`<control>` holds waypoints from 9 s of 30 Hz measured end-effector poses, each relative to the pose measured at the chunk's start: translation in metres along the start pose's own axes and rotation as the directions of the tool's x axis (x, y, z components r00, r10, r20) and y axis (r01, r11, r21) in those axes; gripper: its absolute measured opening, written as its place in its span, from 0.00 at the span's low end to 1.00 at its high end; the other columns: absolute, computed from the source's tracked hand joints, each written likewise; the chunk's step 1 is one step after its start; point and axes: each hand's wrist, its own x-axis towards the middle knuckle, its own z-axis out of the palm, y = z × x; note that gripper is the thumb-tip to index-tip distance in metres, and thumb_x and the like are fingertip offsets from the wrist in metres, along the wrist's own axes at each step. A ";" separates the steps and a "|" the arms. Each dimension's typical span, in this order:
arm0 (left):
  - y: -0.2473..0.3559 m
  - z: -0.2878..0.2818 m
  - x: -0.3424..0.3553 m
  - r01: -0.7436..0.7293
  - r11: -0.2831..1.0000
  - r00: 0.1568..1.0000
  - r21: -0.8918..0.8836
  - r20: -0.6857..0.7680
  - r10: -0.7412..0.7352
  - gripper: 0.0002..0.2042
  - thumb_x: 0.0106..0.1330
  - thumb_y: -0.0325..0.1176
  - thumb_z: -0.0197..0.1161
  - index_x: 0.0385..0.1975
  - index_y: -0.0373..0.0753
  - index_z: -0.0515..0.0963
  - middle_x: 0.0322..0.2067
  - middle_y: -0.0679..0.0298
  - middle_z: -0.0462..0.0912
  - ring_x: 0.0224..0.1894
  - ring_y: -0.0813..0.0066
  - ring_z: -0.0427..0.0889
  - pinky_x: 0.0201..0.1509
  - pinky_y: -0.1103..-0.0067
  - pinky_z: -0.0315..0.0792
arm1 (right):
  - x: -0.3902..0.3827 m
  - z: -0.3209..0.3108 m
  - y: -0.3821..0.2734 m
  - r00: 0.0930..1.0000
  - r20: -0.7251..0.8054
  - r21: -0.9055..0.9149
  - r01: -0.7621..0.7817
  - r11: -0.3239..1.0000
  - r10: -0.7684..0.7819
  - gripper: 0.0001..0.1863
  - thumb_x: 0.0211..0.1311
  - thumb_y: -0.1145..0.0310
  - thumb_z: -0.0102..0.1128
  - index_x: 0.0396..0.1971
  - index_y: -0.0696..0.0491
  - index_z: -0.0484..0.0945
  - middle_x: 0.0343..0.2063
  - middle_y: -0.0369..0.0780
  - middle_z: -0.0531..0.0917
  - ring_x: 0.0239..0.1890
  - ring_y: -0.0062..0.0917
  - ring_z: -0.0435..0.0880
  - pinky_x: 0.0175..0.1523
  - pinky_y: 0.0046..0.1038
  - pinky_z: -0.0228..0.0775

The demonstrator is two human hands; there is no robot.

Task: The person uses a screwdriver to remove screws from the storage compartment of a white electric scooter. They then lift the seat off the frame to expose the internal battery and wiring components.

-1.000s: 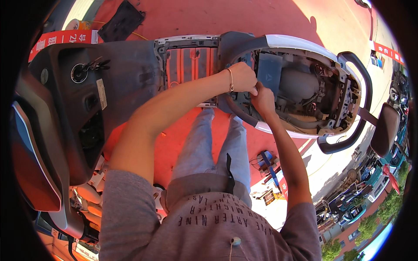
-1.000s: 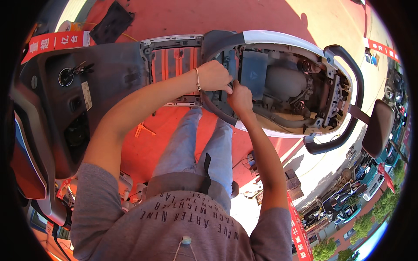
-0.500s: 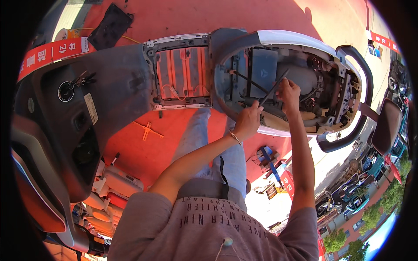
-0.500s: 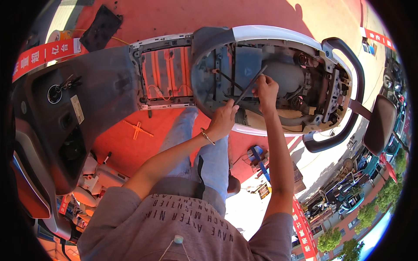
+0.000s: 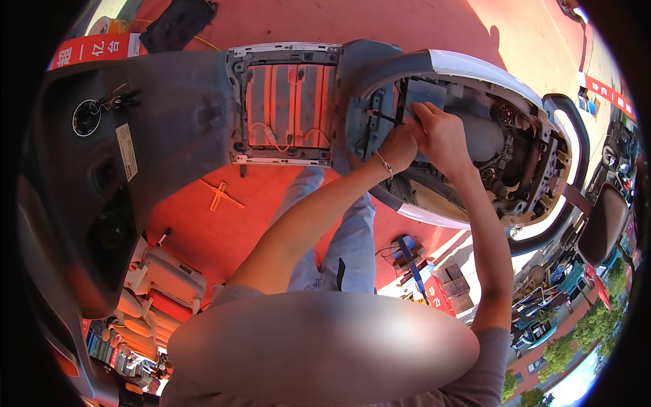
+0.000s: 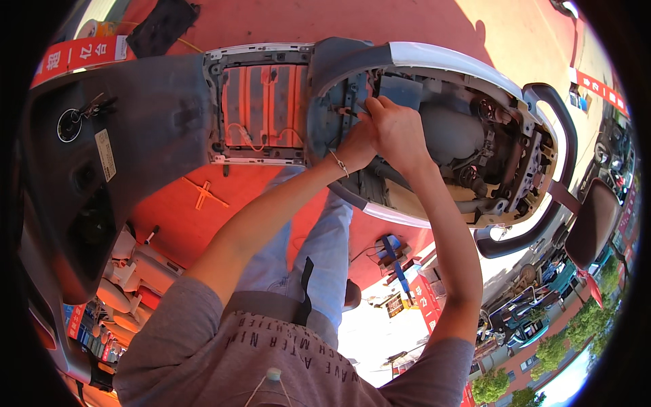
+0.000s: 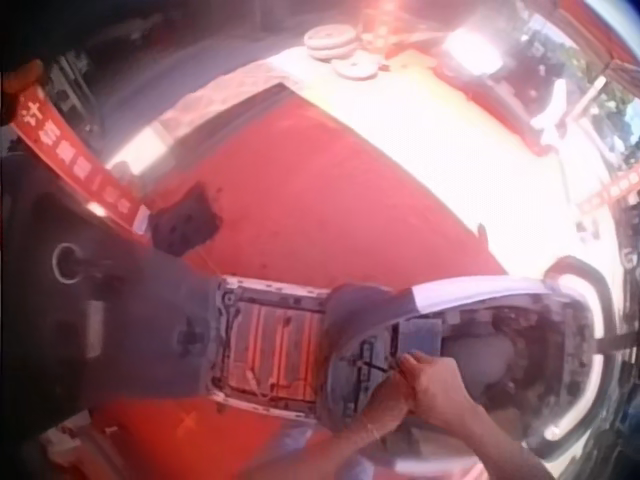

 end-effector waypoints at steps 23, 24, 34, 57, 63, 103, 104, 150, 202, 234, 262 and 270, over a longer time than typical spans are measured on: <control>0.016 -0.025 -0.008 -0.302 0.876 0.947 0.377 0.224 0.230 0.06 0.57 0.32 0.53 0.29 0.37 0.71 0.25 0.54 0.77 0.32 0.56 0.79 0.32 0.68 0.73 | -0.041 -0.024 0.042 0.785 0.286 0.833 -0.487 0.262 0.549 0.12 0.58 0.66 0.56 0.33 0.61 0.77 0.20 0.37 0.79 0.19 0.15 0.70 0.25 0.19 0.62; 0.014 -0.023 -0.006 -0.315 0.875 0.940 0.367 0.249 0.234 0.07 0.58 0.33 0.53 0.28 0.37 0.72 0.23 0.53 0.77 0.31 0.57 0.79 0.32 0.69 0.73 | -0.030 -0.021 0.030 0.823 0.253 0.727 -0.509 0.462 0.508 0.13 0.59 0.65 0.55 0.31 0.61 0.77 0.19 0.39 0.79 0.18 0.18 0.70 0.24 0.21 0.62; 0.014 -0.031 0.008 -0.372 0.856 0.927 0.359 0.099 0.362 0.06 0.60 0.33 0.51 0.30 0.38 0.71 0.21 0.54 0.77 0.28 0.57 0.79 0.30 0.70 0.73 | -0.115 -0.039 0.041 0.876 0.308 -0.305 -0.278 0.911 0.370 0.06 0.52 0.72 0.52 0.27 0.57 0.77 0.18 0.48 0.77 0.21 0.39 0.77 0.27 0.34 0.68; 0.001 -0.025 0.010 -0.410 0.902 0.911 0.133 0.119 0.396 0.06 0.60 0.31 0.52 0.32 0.36 0.68 0.19 0.50 0.75 0.27 0.51 0.77 0.29 0.65 0.71 | -0.051 -0.041 -0.004 0.726 0.682 0.344 -0.427 0.836 0.090 0.18 0.48 0.80 0.41 0.40 0.59 0.75 0.28 0.51 0.79 0.28 0.43 0.78 0.33 0.37 0.69; 0.017 -0.030 0.011 -0.305 0.921 0.947 0.243 0.177 0.268 0.08 0.62 0.34 0.51 0.32 0.35 0.67 0.21 0.50 0.75 0.28 0.51 0.78 0.28 0.65 0.71 | -0.070 -0.046 0.072 0.738 0.259 -0.045 -0.636 0.771 0.624 0.19 0.49 0.83 0.40 0.43 0.60 0.72 0.33 0.46 0.80 0.14 0.26 0.77 0.25 0.25 0.69; 0.032 -0.012 0.007 -0.175 0.955 0.983 0.237 0.102 0.155 0.08 0.61 0.32 0.51 0.30 0.34 0.66 0.17 0.49 0.75 0.25 0.51 0.77 0.27 0.65 0.71 | -0.029 -0.052 0.071 0.842 0.252 0.237 -0.532 0.813 0.478 0.20 0.47 0.82 0.40 0.42 0.61 0.71 0.31 0.48 0.79 0.34 0.39 0.79 0.37 0.36 0.68; 0.028 -0.011 0.006 -0.150 0.953 0.986 0.262 0.114 0.124 0.08 0.61 0.32 0.51 0.30 0.34 0.66 0.17 0.49 0.75 0.25 0.51 0.78 0.27 0.65 0.71 | -0.005 -0.053 0.032 0.754 0.438 0.524 -0.657 0.542 0.490 0.20 0.47 0.82 0.39 0.43 0.61 0.70 0.33 0.47 0.80 0.35 0.37 0.80 0.39 0.34 0.69; 0.099 -0.148 -0.052 0.173 0.929 0.933 -0.328 -0.247 -0.261 0.16 0.67 0.39 0.49 0.22 0.33 0.74 0.09 0.70 0.67 0.11 0.88 0.63 0.13 0.88 0.55 | -0.046 0.143 0.143 0.960 0.110 0.099 -0.270 0.958 0.259 0.07 0.49 0.73 0.52 0.30 0.54 0.76 0.27 0.48 0.78 0.31 0.42 0.76 0.36 0.37 0.68; 0.083 -0.164 -0.187 0.235 0.855 0.752 -0.462 -0.471 -0.461 0.18 0.67 0.45 0.47 0.24 0.35 0.69 0.11 0.70 0.65 0.11 0.90 0.60 0.12 0.91 0.51 | -0.011 0.248 0.149 0.951 0.212 -0.145 -0.199 0.969 0.227 0.11 0.52 0.68 0.51 0.34 0.58 0.70 0.23 0.46 0.78 0.27 0.38 0.79 0.29 0.36 0.71; 0.108 -0.061 -0.216 0.089 0.857 0.620 -0.508 -0.644 -0.447 0.19 0.66 0.45 0.48 0.22 0.33 0.67 0.10 0.70 0.62 0.09 0.88 0.57 0.11 0.90 0.48 | -0.020 0.266 0.165 0.959 0.240 -0.088 -0.136 0.987 0.153 0.09 0.47 0.72 0.52 0.31 0.57 0.70 0.23 0.44 0.78 0.26 0.36 0.80 0.29 0.32 0.72; 0.114 -0.053 -0.202 0.129 0.765 0.735 -0.630 -0.457 -0.501 0.18 0.66 0.42 0.49 0.22 0.33 0.70 0.12 0.70 0.66 0.10 0.89 0.60 0.12 0.91 0.52 | -0.017 0.241 0.164 0.946 0.278 -0.220 0.232 0.947 -0.168 0.09 0.50 0.70 0.51 0.31 0.58 0.71 0.24 0.45 0.79 0.28 0.35 0.79 0.31 0.34 0.71; 0.110 -0.050 -0.162 0.131 0.728 0.823 -0.673 -0.336 -0.459 0.21 0.67 0.45 0.46 0.20 0.33 0.71 0.13 0.70 0.67 0.11 0.89 0.61 0.13 0.91 0.52 | -0.020 0.249 0.170 0.942 0.236 -0.263 0.298 0.917 -0.239 0.08 0.51 0.70 0.49 0.30 0.57 0.73 0.26 0.44 0.79 0.30 0.33 0.80 0.32 0.32 0.71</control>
